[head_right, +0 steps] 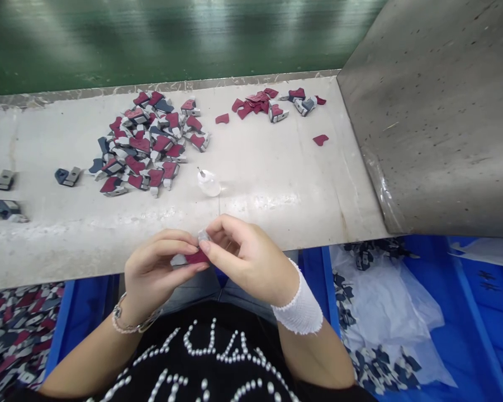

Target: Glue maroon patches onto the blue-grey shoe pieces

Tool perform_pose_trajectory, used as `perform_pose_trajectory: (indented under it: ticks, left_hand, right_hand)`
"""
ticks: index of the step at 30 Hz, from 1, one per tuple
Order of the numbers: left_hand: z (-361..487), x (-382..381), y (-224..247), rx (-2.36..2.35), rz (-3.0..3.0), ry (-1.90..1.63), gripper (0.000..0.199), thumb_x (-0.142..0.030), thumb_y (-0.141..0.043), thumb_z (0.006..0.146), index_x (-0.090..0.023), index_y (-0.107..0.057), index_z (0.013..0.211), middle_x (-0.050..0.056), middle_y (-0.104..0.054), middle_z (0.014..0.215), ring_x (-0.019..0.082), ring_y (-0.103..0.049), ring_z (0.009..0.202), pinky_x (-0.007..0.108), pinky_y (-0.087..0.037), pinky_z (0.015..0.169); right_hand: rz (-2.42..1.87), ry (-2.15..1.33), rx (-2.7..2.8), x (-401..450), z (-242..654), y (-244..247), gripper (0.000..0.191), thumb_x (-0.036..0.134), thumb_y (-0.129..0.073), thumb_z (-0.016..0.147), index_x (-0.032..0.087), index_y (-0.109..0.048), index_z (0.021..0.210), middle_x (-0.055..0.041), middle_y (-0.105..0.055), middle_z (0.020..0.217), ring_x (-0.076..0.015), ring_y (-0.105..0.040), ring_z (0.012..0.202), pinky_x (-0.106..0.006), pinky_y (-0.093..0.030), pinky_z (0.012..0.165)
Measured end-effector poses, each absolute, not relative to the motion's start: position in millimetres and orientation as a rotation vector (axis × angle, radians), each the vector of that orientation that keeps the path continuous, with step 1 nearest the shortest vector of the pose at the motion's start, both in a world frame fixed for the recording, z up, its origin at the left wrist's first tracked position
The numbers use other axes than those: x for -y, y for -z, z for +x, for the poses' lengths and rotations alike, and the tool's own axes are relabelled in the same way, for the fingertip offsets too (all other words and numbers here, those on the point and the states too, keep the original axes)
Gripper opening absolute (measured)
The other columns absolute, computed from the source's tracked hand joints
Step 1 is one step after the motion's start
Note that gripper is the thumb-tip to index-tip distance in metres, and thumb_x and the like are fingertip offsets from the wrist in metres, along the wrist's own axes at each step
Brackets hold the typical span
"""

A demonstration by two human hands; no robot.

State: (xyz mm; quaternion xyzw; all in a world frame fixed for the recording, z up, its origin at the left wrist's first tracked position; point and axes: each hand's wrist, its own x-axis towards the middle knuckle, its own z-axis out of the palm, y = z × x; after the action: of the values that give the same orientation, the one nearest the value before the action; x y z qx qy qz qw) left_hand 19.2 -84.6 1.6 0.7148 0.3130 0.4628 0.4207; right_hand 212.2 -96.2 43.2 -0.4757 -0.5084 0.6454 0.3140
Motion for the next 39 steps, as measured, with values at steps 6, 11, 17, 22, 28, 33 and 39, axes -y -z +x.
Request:
perform_pose_trajectory:
  ticks: [6, 11, 17, 22, 28, 33, 39]
  left_hand:
    - [19.8, 84.5, -4.8, -0.740, 1.882, -1.195, 0.036, -0.005, -0.084, 0.067, -0.014, -0.068, 0.098, 0.004, -0.069, 0.095, 0.013, -0.068, 0.084, 0.025, -0.061, 0.075]
    - [19.2, 86.3, -5.4, -0.752, 1.910, -1.221, 0.036, -0.007, -0.084, 0.068, -0.017, -0.068, 0.098, 0.003, -0.070, 0.094, 0.013, -0.068, 0.081, 0.025, -0.062, 0.072]
    - [19.5, 95.6, 2.0, -0.874, 1.595, -1.243, 0.050, -0.006, -0.085, 0.066, -0.021, -0.063, 0.109, 0.000, -0.071, 0.092, 0.013, -0.071, 0.085, 0.024, -0.063, 0.081]
    - [17.9, 96.9, 2.3, -0.858, 1.501, -1.305, 0.046, -0.005, -0.084, 0.068, -0.021, -0.062, 0.105, -0.001, -0.072, 0.091, 0.013, -0.072, 0.086, 0.021, -0.064, 0.081]
    - [17.8, 100.8, 0.7, -0.905, 1.558, -1.334, 0.046, -0.008, -0.084, 0.068, -0.024, -0.059, 0.103, -0.002, -0.070, 0.088, 0.015, -0.072, 0.083, 0.026, -0.065, 0.077]
    - [16.1, 97.9, -6.2, -1.027, 1.510, -1.061, 0.043, -0.012, -0.079, 0.075, -0.023, -0.058, 0.112, 0.002, -0.068, 0.100, 0.015, -0.072, 0.085, 0.024, -0.064, 0.076]
    - [9.6, 87.2, -20.4, -1.049, 1.834, -0.721, 0.009, -0.023, -0.073, 0.083, -0.018, -0.066, 0.083, 0.001, -0.068, 0.073, 0.014, -0.066, 0.067, 0.024, -0.055, 0.059]
  right_hand:
    - [-1.323, -1.588, 1.436, 101.6, 209.0, -49.9, 0.009, 0.026, -0.050, 0.100, 0.021, -0.054, 0.094, 0.0032, -0.059, 0.081, -0.0120, -0.057, 0.073, -0.026, -0.046, 0.064]
    - [-1.352, -1.554, 1.486, 104.1, 207.2, -51.6, 0.012, 0.029, -0.048, 0.101, 0.021, -0.052, 0.093, 0.0039, -0.056, 0.078, -0.0116, -0.054, 0.071, -0.026, -0.044, 0.063]
    - [-1.387, -1.335, 1.676, 106.3, 202.3, -54.7, 0.010, 0.024, -0.044, 0.101, 0.020, -0.051, 0.094, 0.0023, -0.054, 0.081, -0.0126, -0.054, 0.073, -0.028, -0.043, 0.067]
    - [-1.354, -1.257, 1.821, 109.0, 198.5, -54.0, 0.014, 0.023, -0.041, 0.103, 0.019, -0.046, 0.116, 0.0001, -0.059, 0.085, -0.0137, -0.056, 0.073, -0.028, -0.043, 0.066]
    - [-1.291, -1.150, 1.868, 110.5, 198.4, -55.0, 0.013, 0.016, -0.044, 0.101, 0.020, -0.048, 0.113, -0.0001, -0.061, 0.085, -0.0138, -0.058, 0.074, -0.026, -0.044, 0.067]
    - [-1.363, -1.149, 1.899, 108.7, 199.3, -55.4, 0.019, 0.018, -0.044, 0.101, 0.019, -0.050, 0.119, -0.0025, -0.065, 0.096, -0.0151, -0.062, 0.086, -0.029, -0.048, 0.076]
    - [-1.418, -1.058, 2.021, 114.0, 201.2, -52.9, 0.025, 0.018, -0.043, 0.100, 0.016, -0.056, 0.121, -0.0090, -0.066, 0.102, -0.0219, -0.062, 0.090, -0.036, -0.051, 0.077]
